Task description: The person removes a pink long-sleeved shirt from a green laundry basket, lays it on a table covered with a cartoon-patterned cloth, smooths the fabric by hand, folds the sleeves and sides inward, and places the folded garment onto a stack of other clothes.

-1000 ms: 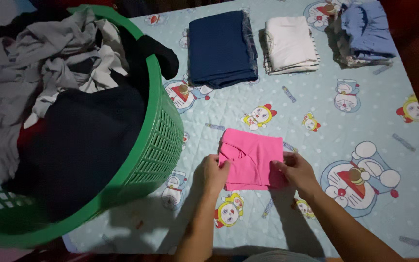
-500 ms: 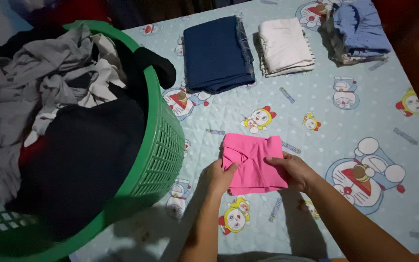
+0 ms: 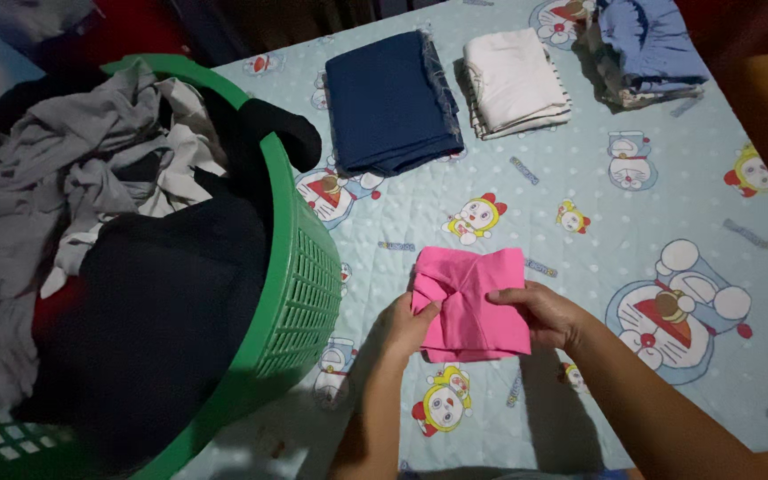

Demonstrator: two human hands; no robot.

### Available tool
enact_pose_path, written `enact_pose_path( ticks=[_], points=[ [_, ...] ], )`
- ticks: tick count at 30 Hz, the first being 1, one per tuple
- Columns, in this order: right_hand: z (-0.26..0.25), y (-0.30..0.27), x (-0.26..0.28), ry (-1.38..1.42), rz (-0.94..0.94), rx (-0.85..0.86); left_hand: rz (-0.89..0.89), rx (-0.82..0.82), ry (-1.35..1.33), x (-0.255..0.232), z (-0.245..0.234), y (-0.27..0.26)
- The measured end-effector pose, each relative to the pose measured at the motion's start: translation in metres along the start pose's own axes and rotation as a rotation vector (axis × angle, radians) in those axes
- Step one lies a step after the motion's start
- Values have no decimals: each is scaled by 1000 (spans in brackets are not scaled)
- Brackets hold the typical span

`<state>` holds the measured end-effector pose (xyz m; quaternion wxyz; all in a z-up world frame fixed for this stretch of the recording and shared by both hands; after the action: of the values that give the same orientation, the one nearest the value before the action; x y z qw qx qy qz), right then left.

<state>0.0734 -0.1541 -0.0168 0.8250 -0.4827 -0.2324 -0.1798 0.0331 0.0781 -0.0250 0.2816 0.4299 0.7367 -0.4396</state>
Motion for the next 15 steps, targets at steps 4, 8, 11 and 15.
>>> enact_pose_path(
  ticks=[4,8,11,15],
  points=[
    [0,10,-4,157,33,100,-104,87,-203,-4,-5,-8],
    [-9,12,-5,213,105,125,-18,158,-590,12,7,-2],
    [-12,9,-1,268,89,173,-63,181,-780,36,19,7],
    [-21,6,11,378,48,322,233,222,-754,46,34,12]
  ],
)
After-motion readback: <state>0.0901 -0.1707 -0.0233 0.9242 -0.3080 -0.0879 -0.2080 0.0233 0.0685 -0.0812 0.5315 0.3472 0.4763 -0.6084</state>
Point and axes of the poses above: each hand's wrist, its own y-axis towards the middle knuckle, its own z-axis out of the palm, x = y × z, the point moved 4 cm from there along y, towards the middle knuckle, and after that the axes turned 6 degrees about -y, right-handed, at the moved point
